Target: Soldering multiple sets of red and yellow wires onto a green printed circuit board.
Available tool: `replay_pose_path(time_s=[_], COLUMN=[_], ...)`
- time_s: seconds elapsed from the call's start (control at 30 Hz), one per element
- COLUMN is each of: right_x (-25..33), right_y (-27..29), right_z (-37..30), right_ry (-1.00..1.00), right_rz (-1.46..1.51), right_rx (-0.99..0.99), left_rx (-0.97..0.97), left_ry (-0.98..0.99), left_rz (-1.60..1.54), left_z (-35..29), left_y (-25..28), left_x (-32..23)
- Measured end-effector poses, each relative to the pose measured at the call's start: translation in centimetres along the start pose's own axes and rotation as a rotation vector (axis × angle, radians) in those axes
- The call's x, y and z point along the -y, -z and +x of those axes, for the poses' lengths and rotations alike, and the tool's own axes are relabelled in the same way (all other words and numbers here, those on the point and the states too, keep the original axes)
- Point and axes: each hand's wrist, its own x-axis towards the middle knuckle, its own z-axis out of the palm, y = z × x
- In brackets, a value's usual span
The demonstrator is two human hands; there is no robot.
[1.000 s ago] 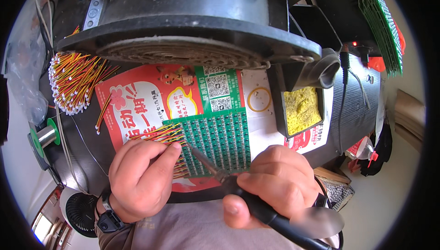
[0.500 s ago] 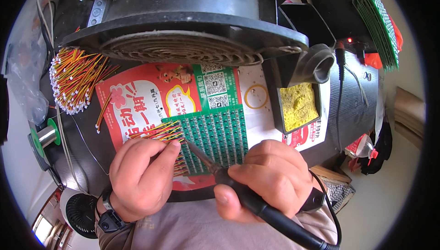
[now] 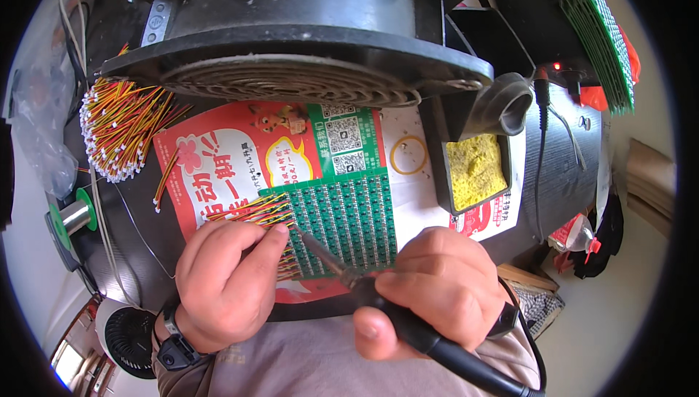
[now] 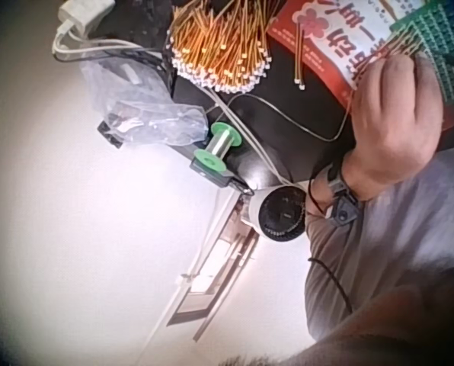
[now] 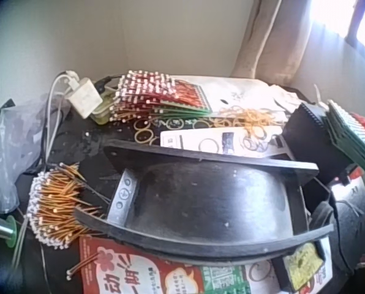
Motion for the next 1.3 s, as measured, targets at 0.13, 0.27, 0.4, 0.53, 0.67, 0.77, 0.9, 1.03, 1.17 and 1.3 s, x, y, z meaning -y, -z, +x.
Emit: replay_pose_path(time_s=[0.13, 0.27, 0.4, 0.53, 0.67, 0.77, 0.9, 1.03, 1.17, 1.3], right_x=[-0.1, 0.1, 0.2, 0.2, 0.3, 0.3, 0.2, 0.1, 0.2, 0.1], right_y=[-0.2, 0.0, 0.1, 0.4, 0.6, 0.6, -0.2, -0.7, -0.6, 0.0], right_z=[0.0, 0.1, 0.1, 0.3, 0.3, 0.3, 0.2, 0.0, 0.0, 0.2], right_ry=[0.005, -0.011, -0.015, -0.013, -0.022, -0.010, -0.018, -0.015, -0.022, -0.011], right_rz=[-0.014, -0.008, -0.016, -0.019, -0.016, -0.020, -0.039, -0.078, -0.078, -0.045], right_rx=[-0.073, -0.044, -0.016, 0.037, 0.061, 0.085, 0.040, -0.027, -0.018, 0.030], left_rx=[-0.001, 0.009, 0.004, -0.028, -0.045, -0.026, -0.023, -0.016, -0.025, -0.012], left_ry=[-0.006, -0.001, 0.003, 0.001, -0.005, 0.020, 0.046, 0.043, 0.048, 0.049], left_rz=[0.007, -0.003, 0.002, -0.032, -0.014, -0.011, -0.025, -0.019, -0.027, -0.034], left_z=[0.1, 0.0, 0.0, -0.1, -0.3, -0.3, -0.1, -0.1, -0.1, 0.0], left_y=[0.0, 0.1, 0.0, 0.3, 0.0, -0.1, -0.1, -0.1, -0.1, 0.0], left_x=[0.0, 0.0, -0.1, -0.2, -0.5, -0.5, -0.5, -0.5, -0.5, -0.5])
